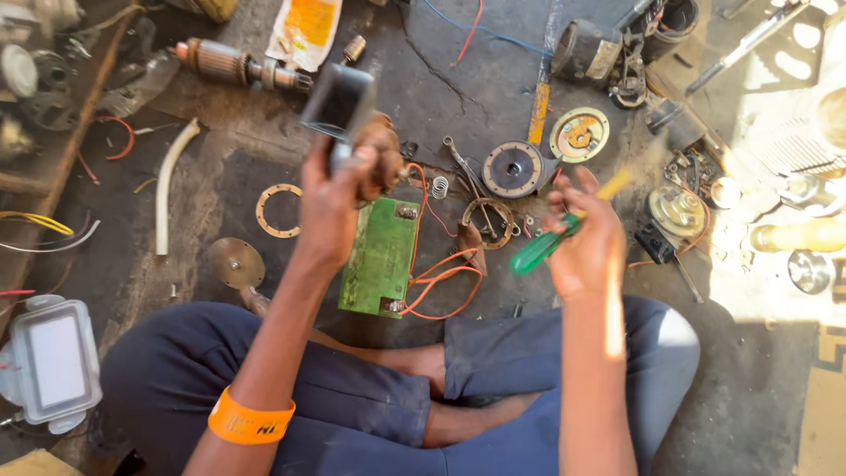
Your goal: The person sits on the floor and uses a screwdriver to scrape and clean the interior of a cylindrical metal component. They repeatedly insert the tool to remove debris or oxidation from the inner surface while holding the part steady with their other hand.
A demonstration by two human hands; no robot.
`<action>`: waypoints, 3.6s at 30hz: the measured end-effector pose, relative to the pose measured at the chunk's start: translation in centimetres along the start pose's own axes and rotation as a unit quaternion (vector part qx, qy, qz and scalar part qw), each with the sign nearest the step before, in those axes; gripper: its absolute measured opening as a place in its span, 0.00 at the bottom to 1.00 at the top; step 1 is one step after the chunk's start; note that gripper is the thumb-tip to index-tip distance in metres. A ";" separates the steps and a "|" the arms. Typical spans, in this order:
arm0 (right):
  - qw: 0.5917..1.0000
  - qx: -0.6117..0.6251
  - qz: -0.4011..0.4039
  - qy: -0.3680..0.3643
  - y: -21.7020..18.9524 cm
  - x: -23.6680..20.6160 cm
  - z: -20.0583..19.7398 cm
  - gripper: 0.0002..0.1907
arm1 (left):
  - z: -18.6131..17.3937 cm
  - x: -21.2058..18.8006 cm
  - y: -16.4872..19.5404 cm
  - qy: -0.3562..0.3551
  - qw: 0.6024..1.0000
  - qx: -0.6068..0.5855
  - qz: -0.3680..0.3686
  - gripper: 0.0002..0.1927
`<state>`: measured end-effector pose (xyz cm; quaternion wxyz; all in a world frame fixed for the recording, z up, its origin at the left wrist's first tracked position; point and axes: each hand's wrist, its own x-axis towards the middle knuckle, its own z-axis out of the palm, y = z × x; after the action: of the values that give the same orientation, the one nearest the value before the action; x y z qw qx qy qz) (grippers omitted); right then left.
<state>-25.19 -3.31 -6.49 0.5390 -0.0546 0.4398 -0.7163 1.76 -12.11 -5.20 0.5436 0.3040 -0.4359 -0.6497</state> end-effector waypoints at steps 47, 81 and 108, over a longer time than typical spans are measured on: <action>0.894 -0.439 -0.037 -0.087 -1.7 -8.4 -2.3 0.22 | 2.6 1.8 0.1 -0.143 0.939 0.312 -0.034 0.23; 0.821 -0.535 -0.193 -0.059 2.2 -11.9 -3.1 0.18 | 2.6 1.5 0.2 -0.147 0.944 0.289 -0.057 0.26; 0.896 -0.437 0.055 -0.060 1.1 -8.7 -5.3 0.23 | 1.3 3.2 -2.0 -0.168 0.959 0.194 -0.123 0.27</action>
<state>-23.71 6.86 -7.06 0.5251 -0.3032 0.6773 -0.4167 -1.01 -14.87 -6.16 0.3090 0.3411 -0.5977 -0.6564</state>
